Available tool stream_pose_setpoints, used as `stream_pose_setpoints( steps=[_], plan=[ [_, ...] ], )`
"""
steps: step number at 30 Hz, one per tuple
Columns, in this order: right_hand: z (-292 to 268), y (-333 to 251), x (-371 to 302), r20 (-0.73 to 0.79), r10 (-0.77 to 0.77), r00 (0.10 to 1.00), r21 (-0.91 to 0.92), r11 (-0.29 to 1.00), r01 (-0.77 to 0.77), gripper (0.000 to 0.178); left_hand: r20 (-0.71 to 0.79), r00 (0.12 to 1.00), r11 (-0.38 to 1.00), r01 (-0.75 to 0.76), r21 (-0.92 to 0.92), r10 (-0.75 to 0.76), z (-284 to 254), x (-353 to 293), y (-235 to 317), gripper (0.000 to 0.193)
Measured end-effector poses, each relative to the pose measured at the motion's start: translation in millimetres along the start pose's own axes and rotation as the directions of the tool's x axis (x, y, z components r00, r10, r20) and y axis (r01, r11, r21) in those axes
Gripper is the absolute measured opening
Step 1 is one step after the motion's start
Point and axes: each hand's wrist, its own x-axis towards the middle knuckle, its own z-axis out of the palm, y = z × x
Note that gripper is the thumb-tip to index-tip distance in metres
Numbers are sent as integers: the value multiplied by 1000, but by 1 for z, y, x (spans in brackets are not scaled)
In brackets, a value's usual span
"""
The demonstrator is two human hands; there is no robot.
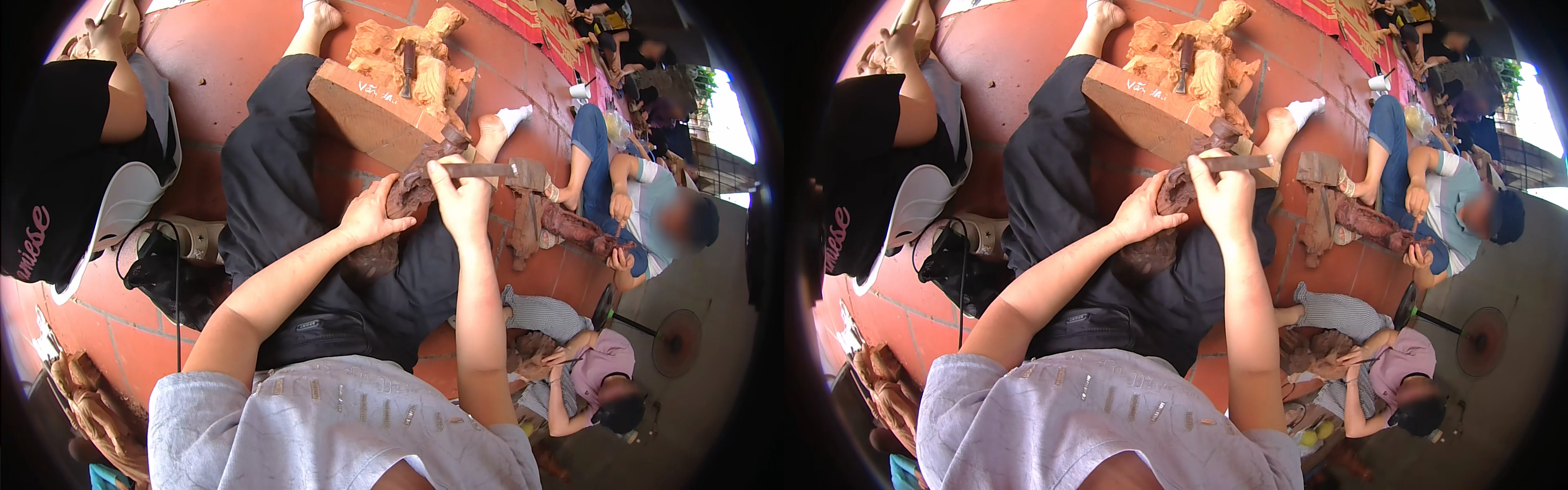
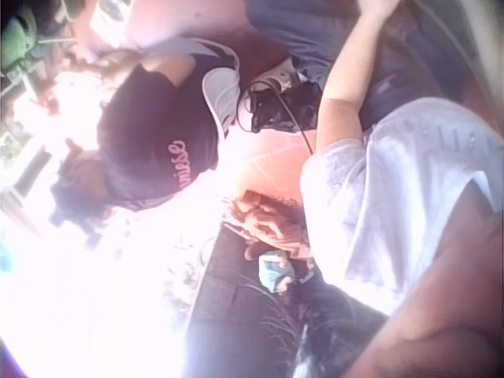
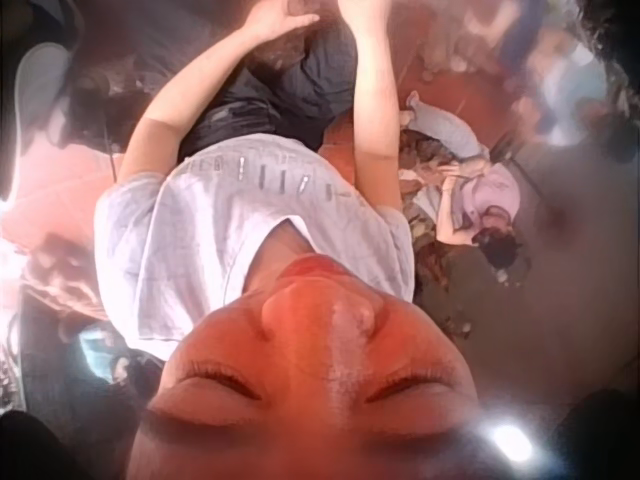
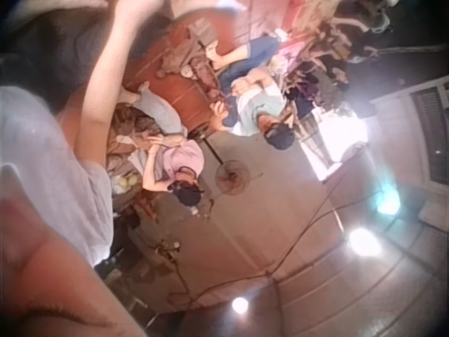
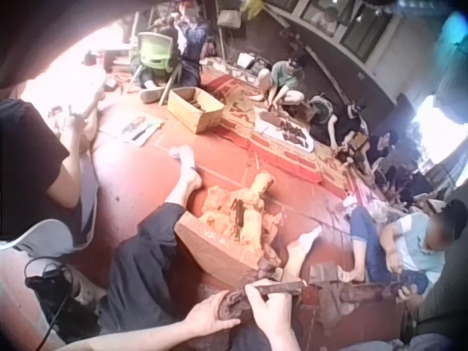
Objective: The person is carving a piece of wood using a chisel while sitting on the floor. They hold the wood with one hand and use the chisel with the other to shape it.
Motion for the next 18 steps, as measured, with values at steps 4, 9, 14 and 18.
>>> stream_pose_setpoints(
  steps=[4, 9, 14, 18],
  plan=[
    [6, -5, -5, -17, -326, 945, -255, 916, 312, 14, 22, 1000, 1000, 6, 6, -6, 2, -1, 0, 91],
    [3, -4, 2, -17, 119, 993, -3, 993, -119, 12, 7, 1000, 1000, -4, 4, 4, 3, 0, -3, 91],
    [17, -12, -1, 14, -361, 932, -386, 858, 338, 15, 26, 1000, 1000, -3, 0, 3, 2, 2, -1, 92],
    [12, -8, 5, -38, -226, 973, -346, 917, 199, 15, 1, 1000, 1000, -19, -6, 19, 4, 2, -2, 93]
  ],
)
